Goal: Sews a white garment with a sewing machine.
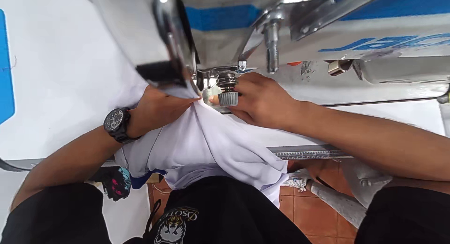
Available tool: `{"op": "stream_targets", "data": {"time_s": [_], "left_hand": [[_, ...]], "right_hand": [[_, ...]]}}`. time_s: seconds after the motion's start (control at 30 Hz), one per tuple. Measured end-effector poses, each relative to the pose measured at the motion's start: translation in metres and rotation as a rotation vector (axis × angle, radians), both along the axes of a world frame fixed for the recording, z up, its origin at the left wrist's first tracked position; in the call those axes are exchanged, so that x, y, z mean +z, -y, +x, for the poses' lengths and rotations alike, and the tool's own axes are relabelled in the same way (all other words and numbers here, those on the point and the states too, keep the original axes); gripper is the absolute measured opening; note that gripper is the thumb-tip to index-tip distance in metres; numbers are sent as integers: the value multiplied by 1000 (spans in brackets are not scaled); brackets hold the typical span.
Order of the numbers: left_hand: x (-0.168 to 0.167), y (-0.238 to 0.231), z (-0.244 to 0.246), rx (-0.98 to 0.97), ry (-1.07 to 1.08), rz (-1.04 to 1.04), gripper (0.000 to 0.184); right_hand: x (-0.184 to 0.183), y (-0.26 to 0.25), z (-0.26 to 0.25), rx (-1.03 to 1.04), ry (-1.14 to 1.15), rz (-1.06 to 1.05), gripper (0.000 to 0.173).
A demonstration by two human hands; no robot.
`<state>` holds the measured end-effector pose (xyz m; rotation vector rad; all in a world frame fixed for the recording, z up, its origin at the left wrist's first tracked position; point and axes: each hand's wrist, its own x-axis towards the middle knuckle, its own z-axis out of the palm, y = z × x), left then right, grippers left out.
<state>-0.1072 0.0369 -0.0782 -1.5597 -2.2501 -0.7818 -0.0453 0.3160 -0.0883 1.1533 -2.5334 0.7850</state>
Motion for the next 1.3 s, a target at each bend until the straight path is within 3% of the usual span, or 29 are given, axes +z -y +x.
{"op": "stream_targets", "data": {"time_s": [0.17,0.43,0.57,0.67,0.87,1.1,1.3], "left_hand": [[6,-3,-2,-19,58,17,13],[1,-1,-1,-37,18,10,15],[-4,3,1,-22,-13,-38,14],[-1,-2,3,36,16,-25,14],[2,-10,0,121,66,-117,16],[10,-12,4,203,173,-200,17],[3,-12,6,256,106,-196,22]], "right_hand": [[-5,20,-5,75,-74,60,29],[-1,20,-2,-162,-63,115,30],[1,11,-1,-73,-86,55,20],[0,13,0,48,-80,59,33],[1,11,5,60,-115,91,26],[1,9,8,125,-183,120,30],[-2,8,10,178,-216,166,31]]}}
